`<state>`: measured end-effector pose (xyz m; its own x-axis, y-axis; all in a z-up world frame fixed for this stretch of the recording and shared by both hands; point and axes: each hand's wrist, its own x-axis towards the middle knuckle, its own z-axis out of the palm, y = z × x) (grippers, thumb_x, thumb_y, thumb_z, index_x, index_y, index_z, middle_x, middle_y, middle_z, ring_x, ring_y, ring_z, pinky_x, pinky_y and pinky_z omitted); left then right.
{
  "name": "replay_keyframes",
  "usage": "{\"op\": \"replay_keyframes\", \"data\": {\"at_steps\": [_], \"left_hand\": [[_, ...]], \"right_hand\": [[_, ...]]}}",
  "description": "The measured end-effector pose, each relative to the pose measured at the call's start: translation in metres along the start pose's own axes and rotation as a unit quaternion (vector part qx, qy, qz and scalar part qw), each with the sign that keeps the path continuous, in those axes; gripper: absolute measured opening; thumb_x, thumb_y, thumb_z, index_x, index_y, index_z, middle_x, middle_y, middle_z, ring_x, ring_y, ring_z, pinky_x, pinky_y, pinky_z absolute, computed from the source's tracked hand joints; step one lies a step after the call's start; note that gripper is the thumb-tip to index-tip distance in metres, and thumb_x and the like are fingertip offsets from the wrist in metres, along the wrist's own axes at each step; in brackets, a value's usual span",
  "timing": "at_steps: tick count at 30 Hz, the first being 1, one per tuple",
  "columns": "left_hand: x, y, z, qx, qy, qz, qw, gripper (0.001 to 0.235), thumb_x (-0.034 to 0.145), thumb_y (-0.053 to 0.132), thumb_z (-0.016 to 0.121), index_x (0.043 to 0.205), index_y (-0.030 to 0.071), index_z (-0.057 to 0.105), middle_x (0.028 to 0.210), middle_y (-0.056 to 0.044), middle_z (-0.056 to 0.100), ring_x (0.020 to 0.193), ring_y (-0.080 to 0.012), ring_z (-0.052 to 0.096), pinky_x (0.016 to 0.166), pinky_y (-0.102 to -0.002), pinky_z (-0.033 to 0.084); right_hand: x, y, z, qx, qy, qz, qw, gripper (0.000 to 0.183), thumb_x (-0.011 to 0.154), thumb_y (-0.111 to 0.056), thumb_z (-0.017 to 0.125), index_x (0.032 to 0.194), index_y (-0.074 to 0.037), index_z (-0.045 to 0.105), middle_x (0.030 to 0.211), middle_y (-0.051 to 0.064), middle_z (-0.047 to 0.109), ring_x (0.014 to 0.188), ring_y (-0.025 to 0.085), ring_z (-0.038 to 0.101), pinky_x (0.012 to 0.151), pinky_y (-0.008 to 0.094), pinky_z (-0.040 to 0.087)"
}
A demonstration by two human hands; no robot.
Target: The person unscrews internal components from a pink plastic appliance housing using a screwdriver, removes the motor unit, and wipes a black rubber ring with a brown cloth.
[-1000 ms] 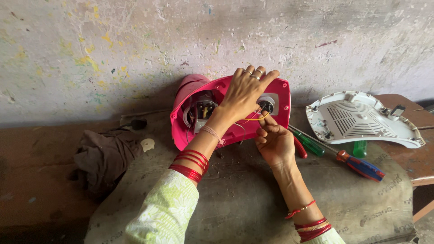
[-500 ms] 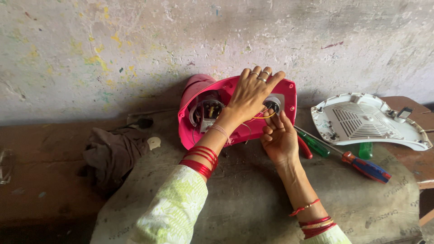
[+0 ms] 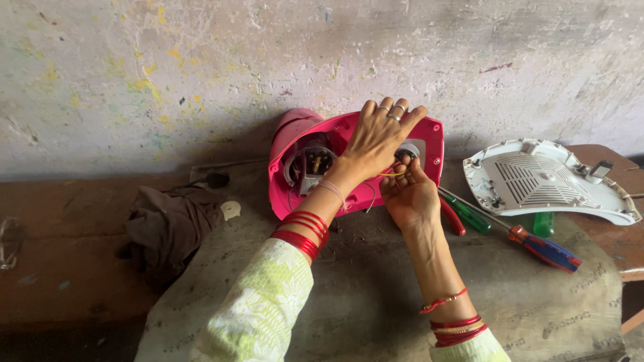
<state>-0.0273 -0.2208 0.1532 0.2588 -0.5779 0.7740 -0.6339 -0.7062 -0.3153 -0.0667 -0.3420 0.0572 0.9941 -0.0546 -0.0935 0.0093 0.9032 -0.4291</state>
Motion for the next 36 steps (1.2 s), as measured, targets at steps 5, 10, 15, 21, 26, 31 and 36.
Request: {"op": "replay_keyframes", "data": {"at_steps": [5, 10, 15, 21, 26, 31, 36], "left_hand": [[-0.001, -0.002, 0.003, 0.001, 0.017, 0.005, 1.000, 0.051, 0.086, 0.013, 0.064, 0.135, 0.014, 0.052, 0.129, -0.013, 0.063, 0.117, -0.0289, 0.058, 0.092, -0.046, 0.043], [-0.004, -0.003, 0.008, 0.010, 0.022, 0.006, 1.000, 0.047, 0.091, 0.015, 0.060, 0.137, 0.015, 0.052, 0.129, -0.012, 0.063, 0.116, -0.0276, 0.059, 0.093, -0.045, 0.043], [-0.002, -0.003, 0.011, 0.001, 0.020, 0.001, 1.000, 0.048, 0.088, 0.012, 0.062, 0.135, 0.015, 0.051, 0.129, -0.013, 0.064, 0.116, -0.0283, 0.059, 0.092, -0.046, 0.044], [-0.002, -0.001, 0.008, 0.007, 0.016, -0.003, 1.000, 0.053, 0.085, 0.001, 0.061, 0.135, 0.015, 0.052, 0.130, -0.012, 0.064, 0.117, -0.0279, 0.059, 0.093, -0.045, 0.044], [0.001, 0.002, 0.001, 0.017, -0.005, -0.008, 1.000, 0.063, 0.078, 0.003, 0.072, 0.136, 0.016, 0.052, 0.130, -0.011, 0.063, 0.118, -0.0285, 0.059, 0.093, -0.047, 0.045], [0.004, 0.004, -0.005, 0.010, -0.057, -0.024, 0.998, 0.084, 0.061, 0.017, 0.089, 0.135, 0.017, 0.051, 0.131, -0.011, 0.062, 0.119, -0.0298, 0.058, 0.092, -0.050, 0.045], [0.006, 0.004, -0.001, 0.019, -0.046, -0.026, 0.998, 0.089, 0.060, 0.023, 0.092, 0.139, 0.021, 0.050, 0.132, -0.011, 0.062, 0.120, -0.0298, 0.059, 0.091, -0.050, 0.046]], "right_hand": [[0.007, 0.008, -0.004, 0.013, -0.056, -0.037, 0.998, 0.026, 0.105, -0.029, 0.056, 0.087, -0.013, 0.063, 0.071, -0.005, 0.057, 0.067, 0.013, 0.053, 0.070, 0.031, 0.048], [0.010, 0.010, -0.002, -0.007, 0.021, -0.056, 0.998, 0.023, 0.106, -0.025, 0.054, 0.087, -0.015, 0.063, 0.067, -0.009, 0.054, 0.059, 0.008, 0.046, 0.064, 0.026, 0.042], [0.001, 0.008, 0.010, -0.013, 0.038, -0.047, 0.998, 0.023, 0.104, -0.026, 0.054, 0.085, -0.016, 0.063, 0.065, -0.009, 0.054, 0.057, 0.008, 0.044, 0.061, 0.027, 0.038], [-0.005, 0.002, 0.012, 0.011, 0.029, 0.004, 1.000, 0.026, 0.106, -0.024, 0.049, 0.085, -0.015, 0.061, 0.065, -0.008, 0.049, 0.058, 0.008, 0.042, 0.060, 0.025, 0.036], [0.011, 0.007, 0.006, 0.049, -0.015, -0.009, 0.999, 0.028, 0.102, -0.019, 0.046, 0.076, -0.015, 0.056, 0.054, -0.008, 0.036, 0.047, 0.009, 0.028, 0.050, 0.026, 0.025], [0.022, 0.018, 0.010, 0.052, 0.070, -0.057, 0.995, 0.032, 0.102, -0.026, 0.047, 0.071, -0.017, 0.051, 0.056, -0.008, 0.046, 0.043, 0.008, 0.023, 0.047, 0.027, 0.019], [0.022, 0.025, 0.017, 0.040, 0.103, -0.111, 0.988, 0.030, 0.097, -0.023, 0.046, 0.067, -0.019, 0.048, 0.057, -0.006, 0.052, 0.043, 0.008, 0.029, 0.046, 0.027, 0.020]]}}
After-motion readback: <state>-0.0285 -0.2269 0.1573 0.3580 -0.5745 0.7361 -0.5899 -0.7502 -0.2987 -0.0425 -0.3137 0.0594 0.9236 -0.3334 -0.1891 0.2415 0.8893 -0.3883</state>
